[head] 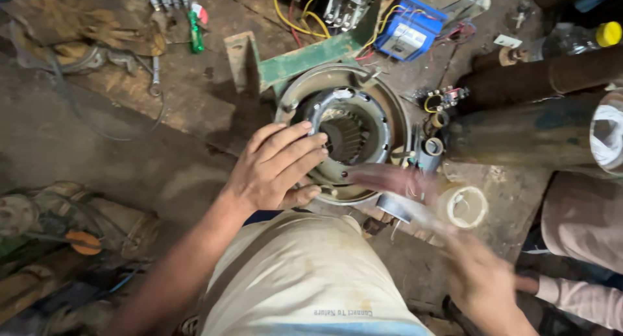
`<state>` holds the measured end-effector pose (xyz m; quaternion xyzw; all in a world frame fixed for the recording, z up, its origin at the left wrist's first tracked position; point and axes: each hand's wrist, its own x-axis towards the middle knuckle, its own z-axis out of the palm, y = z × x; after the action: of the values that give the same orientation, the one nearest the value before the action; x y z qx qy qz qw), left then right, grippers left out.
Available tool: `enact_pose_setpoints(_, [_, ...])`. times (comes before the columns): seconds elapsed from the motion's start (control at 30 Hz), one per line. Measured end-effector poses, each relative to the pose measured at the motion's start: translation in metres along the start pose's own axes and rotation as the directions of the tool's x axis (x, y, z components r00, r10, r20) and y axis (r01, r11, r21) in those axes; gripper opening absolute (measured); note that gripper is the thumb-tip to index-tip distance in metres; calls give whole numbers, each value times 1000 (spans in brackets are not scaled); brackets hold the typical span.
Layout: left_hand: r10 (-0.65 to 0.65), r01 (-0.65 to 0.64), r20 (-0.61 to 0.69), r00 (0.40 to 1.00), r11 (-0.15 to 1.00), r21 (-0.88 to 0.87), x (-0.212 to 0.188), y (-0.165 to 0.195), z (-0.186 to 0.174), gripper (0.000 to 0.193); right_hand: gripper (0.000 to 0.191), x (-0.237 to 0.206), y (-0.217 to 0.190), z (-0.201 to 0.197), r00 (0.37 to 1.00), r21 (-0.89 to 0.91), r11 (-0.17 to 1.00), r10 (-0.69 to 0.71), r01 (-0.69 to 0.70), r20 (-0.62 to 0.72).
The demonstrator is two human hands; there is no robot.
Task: The person works on a motor stator assembly, using a hammer to tap a metal ring into place and then winding white wire around the stator core. They adjust the stator and use tools to secure components while another person assists with wiring nearby.
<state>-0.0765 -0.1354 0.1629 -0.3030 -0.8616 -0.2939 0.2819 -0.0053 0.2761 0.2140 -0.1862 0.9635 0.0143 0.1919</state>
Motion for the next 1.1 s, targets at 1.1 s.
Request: enact_pose_setpoints(1.1, [59, -54, 44, 997, 993, -102, 18, -9, 14, 49, 56, 90, 13, -55, 797, 120, 964, -123, 238, -591])
